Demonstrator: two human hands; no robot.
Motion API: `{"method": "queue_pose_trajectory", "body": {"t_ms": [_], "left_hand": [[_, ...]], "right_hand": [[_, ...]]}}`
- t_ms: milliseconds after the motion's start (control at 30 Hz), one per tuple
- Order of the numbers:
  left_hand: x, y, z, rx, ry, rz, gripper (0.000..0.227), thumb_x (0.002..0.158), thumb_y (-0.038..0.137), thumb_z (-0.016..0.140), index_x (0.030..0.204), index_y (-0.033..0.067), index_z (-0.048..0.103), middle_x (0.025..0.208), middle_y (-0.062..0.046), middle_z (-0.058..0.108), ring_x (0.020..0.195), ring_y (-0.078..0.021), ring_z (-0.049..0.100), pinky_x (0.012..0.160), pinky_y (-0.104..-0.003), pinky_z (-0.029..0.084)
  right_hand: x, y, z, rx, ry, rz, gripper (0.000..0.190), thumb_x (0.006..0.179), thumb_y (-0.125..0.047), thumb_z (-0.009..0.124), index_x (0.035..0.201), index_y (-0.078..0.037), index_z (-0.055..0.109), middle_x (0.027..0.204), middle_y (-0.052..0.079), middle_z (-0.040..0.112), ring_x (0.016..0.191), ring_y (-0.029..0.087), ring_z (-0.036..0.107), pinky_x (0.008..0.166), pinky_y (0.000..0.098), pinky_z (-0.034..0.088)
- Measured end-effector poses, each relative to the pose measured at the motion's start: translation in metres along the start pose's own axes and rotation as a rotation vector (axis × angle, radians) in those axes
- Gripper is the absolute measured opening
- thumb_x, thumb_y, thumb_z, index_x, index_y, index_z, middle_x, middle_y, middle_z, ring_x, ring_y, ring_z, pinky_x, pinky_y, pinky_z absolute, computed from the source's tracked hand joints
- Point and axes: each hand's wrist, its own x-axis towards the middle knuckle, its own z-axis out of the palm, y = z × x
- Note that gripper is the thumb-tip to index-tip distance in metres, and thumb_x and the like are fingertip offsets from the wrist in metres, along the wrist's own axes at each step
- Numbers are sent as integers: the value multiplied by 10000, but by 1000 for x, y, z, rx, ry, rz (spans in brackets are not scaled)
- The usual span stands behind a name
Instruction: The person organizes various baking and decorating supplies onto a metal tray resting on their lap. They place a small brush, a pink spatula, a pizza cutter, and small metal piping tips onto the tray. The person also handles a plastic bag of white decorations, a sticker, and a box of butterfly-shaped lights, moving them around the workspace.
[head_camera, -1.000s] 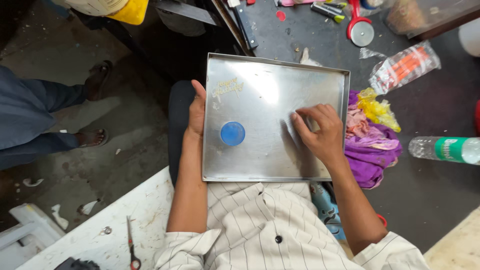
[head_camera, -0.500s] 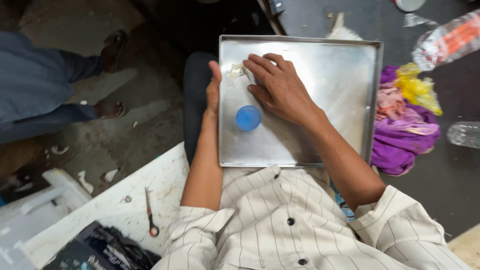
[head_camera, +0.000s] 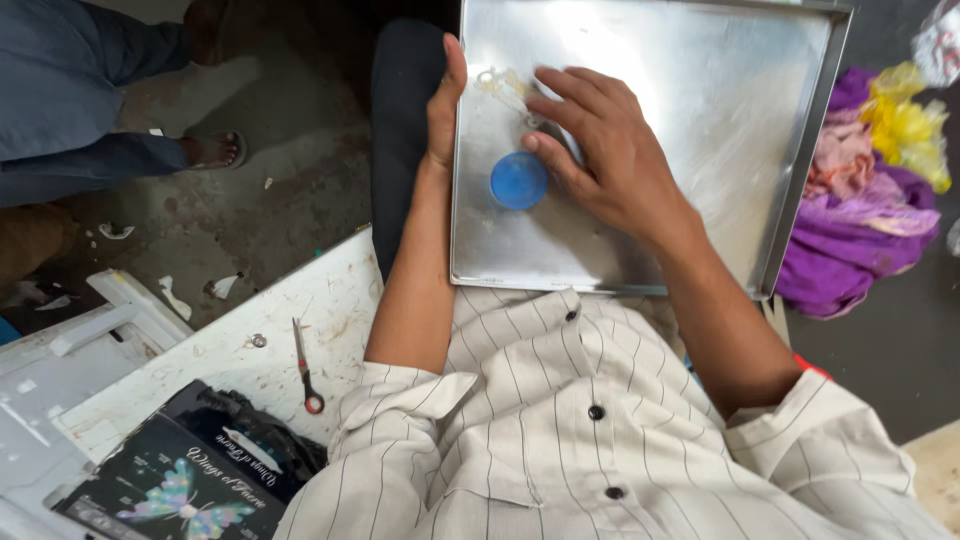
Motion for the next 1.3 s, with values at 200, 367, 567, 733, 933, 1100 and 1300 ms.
{"method": "queue_pose_trajectory", "body": {"t_ms": [200,367,567,733,933,1100,1300], "left_hand": [[-1,-4,-17,-61,53,-28,691,1090,575,460,1495,17,489,1362,-178,633,1216,-293,662,1051,-428,552],[3,19,5,531,370,182,583,1065,280,623,1537,-9,439,1348,-128,658,1199,-201,648,1034,-333,517],[13,55,60,1325,587,16,657,1023,378,627,1605,173,400,748,-97,557,660,-110,447,602,-287,374],[30,59,94,1704,665,-137,591,1031,548,537,1545,257,516,678,-183,541,570,-203,515,555,-371,421],[28,46,106,1684,637,0,622,1014,568,530,1507,192,469,1006,-198,711,974,-349,712,859,-440,531],[34,45,109,1686,694,-77,655,940,528,591,1487,195,452,1445,-163,535,1296,-361,555,1032,-463,467],[34,40,107,1668,698,74,566,968,436,645,1436,137,540,1531,-131,452,1393,-326,488,1102,-451,430]], "right_hand": [[-6,-10,12,-15,-200,-156,553,944,-519,674,1285,-84,683,1423,127,635,1458,378,436,1225,611,251],[-23,-20,6,155,-202,-114,551,912,-527,676,1252,-94,696,1409,136,641,1411,354,498,1208,582,268],[-29,-2,-21,249,-98,65,496,952,-440,656,1288,-75,680,1425,125,631,1293,299,606,1061,445,494],[-20,19,-49,241,10,103,414,957,-368,691,1265,-91,688,1395,99,654,1215,265,666,991,390,560],[13,86,-94,16,269,-4,325,970,-259,765,1235,-79,708,1218,118,716,1132,293,672,967,414,539],[87,176,-107,-226,426,-11,212,1005,-184,766,1189,-89,723,1167,123,711,1113,357,636,961,466,497],[140,217,-88,-230,497,164,543,940,-306,791,1407,-117,591,1124,201,627,1073,395,597,891,498,492]]}}
